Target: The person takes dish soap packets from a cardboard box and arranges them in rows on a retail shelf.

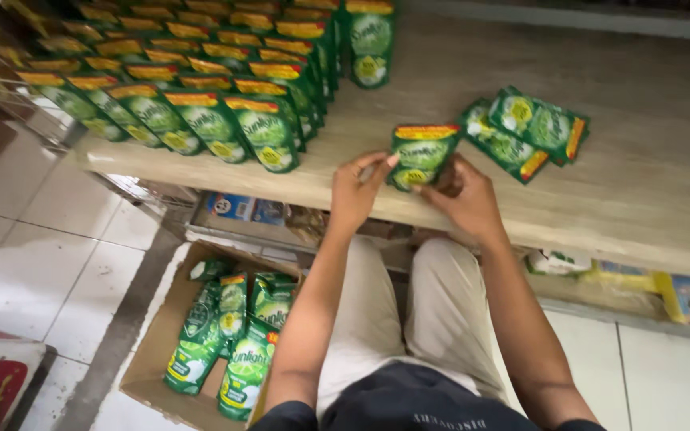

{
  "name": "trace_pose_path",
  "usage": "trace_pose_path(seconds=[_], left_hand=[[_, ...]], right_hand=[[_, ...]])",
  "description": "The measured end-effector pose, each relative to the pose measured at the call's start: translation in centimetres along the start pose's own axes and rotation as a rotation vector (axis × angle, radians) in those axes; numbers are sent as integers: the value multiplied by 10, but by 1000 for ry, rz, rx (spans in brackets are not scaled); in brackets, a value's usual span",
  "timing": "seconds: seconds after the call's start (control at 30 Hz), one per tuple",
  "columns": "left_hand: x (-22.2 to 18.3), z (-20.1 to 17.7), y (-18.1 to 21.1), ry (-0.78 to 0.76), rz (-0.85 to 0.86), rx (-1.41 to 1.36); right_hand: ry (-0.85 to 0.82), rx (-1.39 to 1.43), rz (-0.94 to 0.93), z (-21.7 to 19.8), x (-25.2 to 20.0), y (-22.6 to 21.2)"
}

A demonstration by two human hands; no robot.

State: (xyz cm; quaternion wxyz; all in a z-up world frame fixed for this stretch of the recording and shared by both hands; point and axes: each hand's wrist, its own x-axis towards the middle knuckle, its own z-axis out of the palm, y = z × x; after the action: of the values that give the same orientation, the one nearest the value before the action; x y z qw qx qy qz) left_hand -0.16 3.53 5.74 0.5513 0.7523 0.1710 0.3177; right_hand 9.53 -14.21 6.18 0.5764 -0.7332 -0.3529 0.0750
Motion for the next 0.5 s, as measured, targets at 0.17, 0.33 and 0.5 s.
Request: trace_pose_path(seconds=[0.17, 0.33, 0.5], left_hand=[[9, -4, -5, 122, 247, 18], [25, 2, -28, 277, 350, 323], [19, 3, -40, 262, 411, 507]], right_hand=[[28, -129, 49, 22, 23, -2], [76, -155, -114, 46, 75, 14], [94, -204, -74, 64, 136, 34]])
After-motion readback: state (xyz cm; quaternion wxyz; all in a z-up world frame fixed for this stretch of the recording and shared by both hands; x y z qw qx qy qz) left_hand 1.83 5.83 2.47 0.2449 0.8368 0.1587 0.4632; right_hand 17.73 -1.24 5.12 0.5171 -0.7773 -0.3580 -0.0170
